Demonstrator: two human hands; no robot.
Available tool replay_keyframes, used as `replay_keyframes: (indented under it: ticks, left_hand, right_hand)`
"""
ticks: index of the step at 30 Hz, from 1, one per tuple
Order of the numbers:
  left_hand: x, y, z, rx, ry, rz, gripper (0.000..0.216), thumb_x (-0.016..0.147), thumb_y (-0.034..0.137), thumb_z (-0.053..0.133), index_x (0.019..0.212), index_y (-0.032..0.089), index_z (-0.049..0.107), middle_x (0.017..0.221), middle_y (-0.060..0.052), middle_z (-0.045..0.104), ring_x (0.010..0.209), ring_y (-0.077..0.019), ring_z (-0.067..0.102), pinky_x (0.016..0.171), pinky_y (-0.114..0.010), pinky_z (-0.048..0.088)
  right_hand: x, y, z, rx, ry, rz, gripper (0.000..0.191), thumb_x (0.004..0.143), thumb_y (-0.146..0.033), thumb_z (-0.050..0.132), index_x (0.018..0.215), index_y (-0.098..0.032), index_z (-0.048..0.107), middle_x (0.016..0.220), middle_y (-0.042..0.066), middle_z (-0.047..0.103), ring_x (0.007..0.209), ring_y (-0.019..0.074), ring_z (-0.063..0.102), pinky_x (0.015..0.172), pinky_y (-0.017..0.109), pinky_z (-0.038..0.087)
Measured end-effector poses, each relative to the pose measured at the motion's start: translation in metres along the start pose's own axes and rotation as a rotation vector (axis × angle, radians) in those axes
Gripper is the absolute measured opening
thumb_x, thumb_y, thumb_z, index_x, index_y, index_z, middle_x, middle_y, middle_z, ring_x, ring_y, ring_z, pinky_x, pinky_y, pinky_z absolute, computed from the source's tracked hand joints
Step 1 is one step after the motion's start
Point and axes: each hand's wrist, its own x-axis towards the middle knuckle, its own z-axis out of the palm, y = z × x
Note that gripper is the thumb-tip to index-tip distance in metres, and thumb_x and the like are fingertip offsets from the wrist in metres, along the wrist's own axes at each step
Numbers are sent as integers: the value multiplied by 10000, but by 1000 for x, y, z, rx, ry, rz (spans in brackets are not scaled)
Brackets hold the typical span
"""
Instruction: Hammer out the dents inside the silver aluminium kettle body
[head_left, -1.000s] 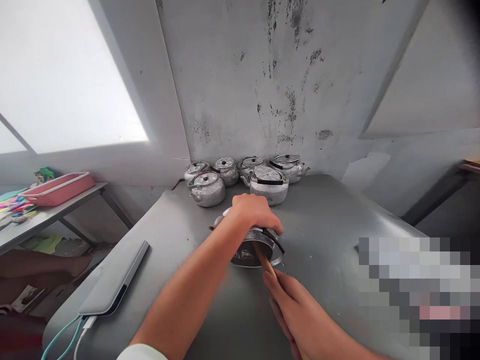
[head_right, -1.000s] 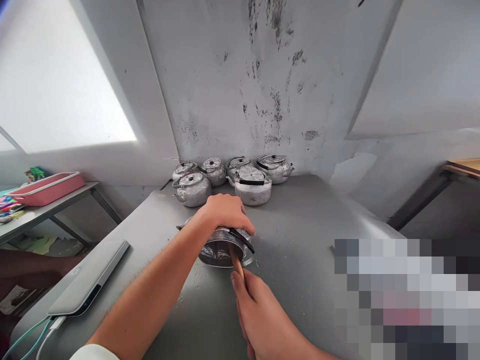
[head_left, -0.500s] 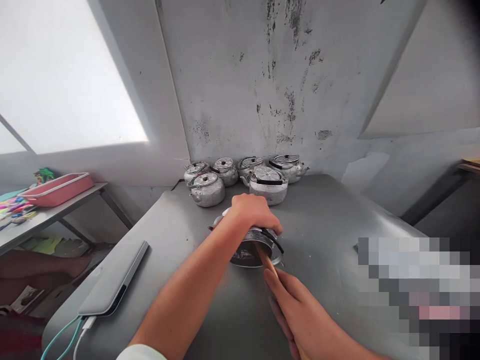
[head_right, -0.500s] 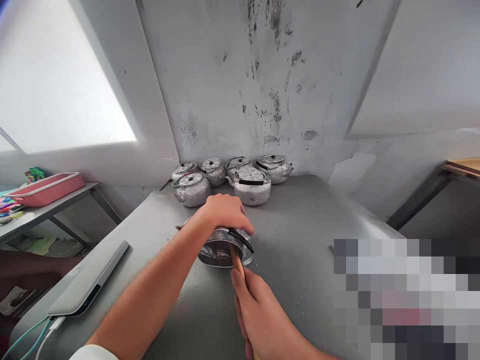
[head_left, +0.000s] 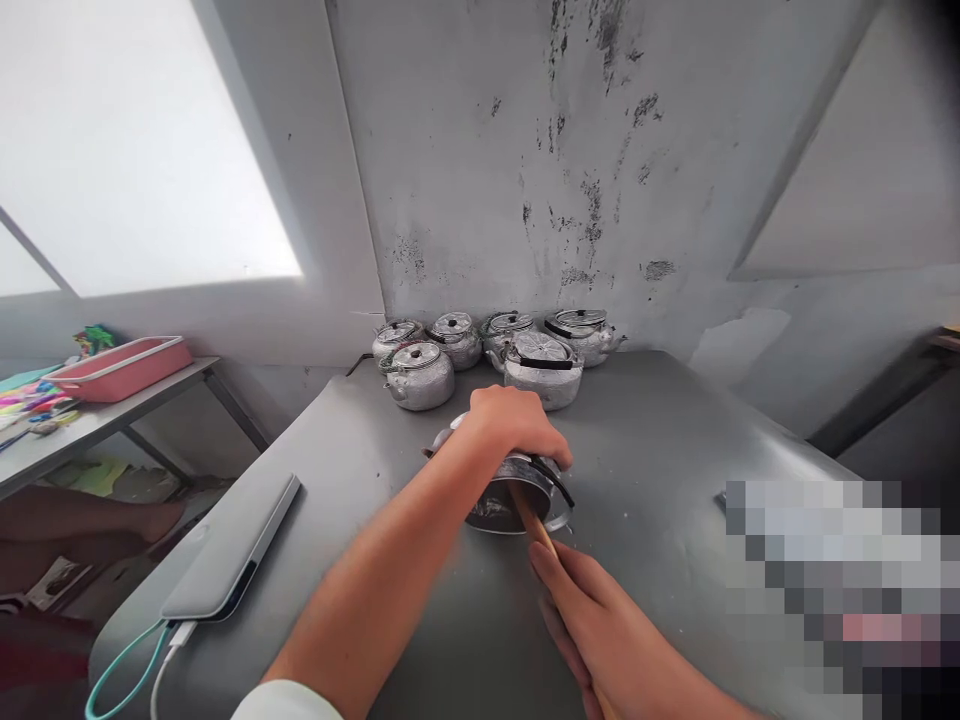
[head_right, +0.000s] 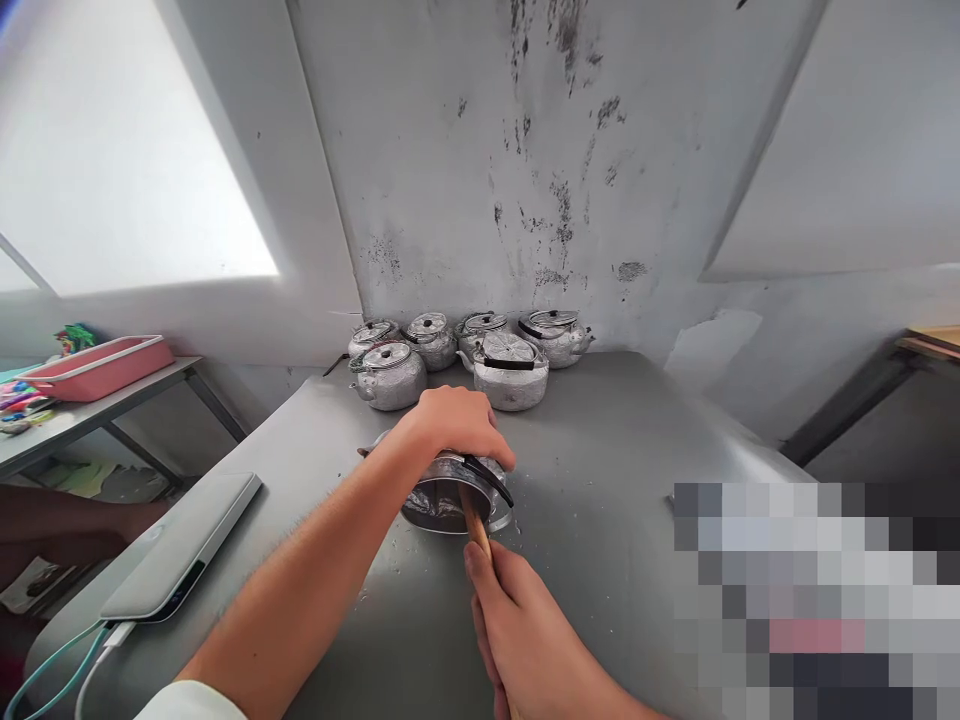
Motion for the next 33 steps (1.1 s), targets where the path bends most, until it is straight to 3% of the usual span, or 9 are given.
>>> replay_keyframes:
  ticks: [4,15,33]
  left_hand:
    - [0,0,0,-2,-8,-1,588,552,645,718,1035,311,737,1106,-27,732,1098,-273,641,916,-315,504]
    - [-2,-1,-2,-27,-10,-11,543,526,619,711,964,299,747,1100,-23,729,1035,-269,654,890,-337,516]
    - [1,-7,-3,-64,-35,-2,528,495,630,703,898,290,741,1041,-20,732,966,-261,660,854,-351,533]
  right_hand:
    - [-1,-3,-2,-18,-16,55,340,1011,-505,259,888,-238,431,399,-128,319,306,87,282,276,158,408]
    - [0,4,-1,20,-11,-17,376,979,-573,305,922,-231,451,423,-130,327,307,83,280,250,154,372]
    - [0,-4,-6,-40,-9,2,351,1015,-492,262,881,-229,451,401,-128,320,299,80,275,252,148,380]
